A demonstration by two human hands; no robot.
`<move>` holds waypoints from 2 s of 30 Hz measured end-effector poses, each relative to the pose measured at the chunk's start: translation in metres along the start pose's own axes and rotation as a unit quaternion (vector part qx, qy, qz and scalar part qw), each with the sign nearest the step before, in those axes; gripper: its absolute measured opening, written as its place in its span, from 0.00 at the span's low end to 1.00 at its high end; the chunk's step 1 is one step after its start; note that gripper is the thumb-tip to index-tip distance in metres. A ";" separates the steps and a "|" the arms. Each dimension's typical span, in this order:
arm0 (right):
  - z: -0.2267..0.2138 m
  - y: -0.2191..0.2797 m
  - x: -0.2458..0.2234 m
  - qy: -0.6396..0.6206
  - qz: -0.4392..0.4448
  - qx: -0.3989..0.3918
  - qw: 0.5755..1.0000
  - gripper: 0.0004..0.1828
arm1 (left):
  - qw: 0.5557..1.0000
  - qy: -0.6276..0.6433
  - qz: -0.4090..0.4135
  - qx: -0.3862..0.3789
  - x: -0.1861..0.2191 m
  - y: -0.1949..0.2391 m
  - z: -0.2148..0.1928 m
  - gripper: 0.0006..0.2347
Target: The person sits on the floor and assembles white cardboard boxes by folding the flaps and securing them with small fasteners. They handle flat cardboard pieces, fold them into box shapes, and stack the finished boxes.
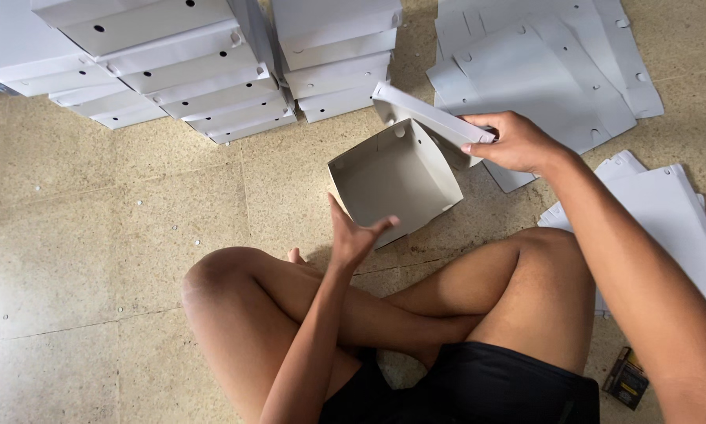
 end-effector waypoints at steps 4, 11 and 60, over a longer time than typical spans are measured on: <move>0.016 0.008 -0.023 -0.055 -0.003 -0.056 0.997 0.34 | 0.998 -0.009 0.042 -0.045 0.014 0.014 0.008 0.72; 0.006 -0.005 -0.043 0.062 -0.031 -0.041 0.997 0.28 | 0.991 -0.120 0.056 0.015 0.009 0.002 0.001 0.52; 0.031 0.011 -0.060 0.019 -0.250 0.010 0.968 0.20 | 0.968 -0.221 0.118 0.034 0.008 0.003 0.007 0.47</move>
Point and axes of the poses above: each hand's wrist, its own y-axis away from the middle knuckle, its own z-axis out of the palm, x = y × z, the point moved 4 cm from there along -y, towards the middle knuckle, and after that the axes turned 11 degrees about -y, right-handed, at the moved point
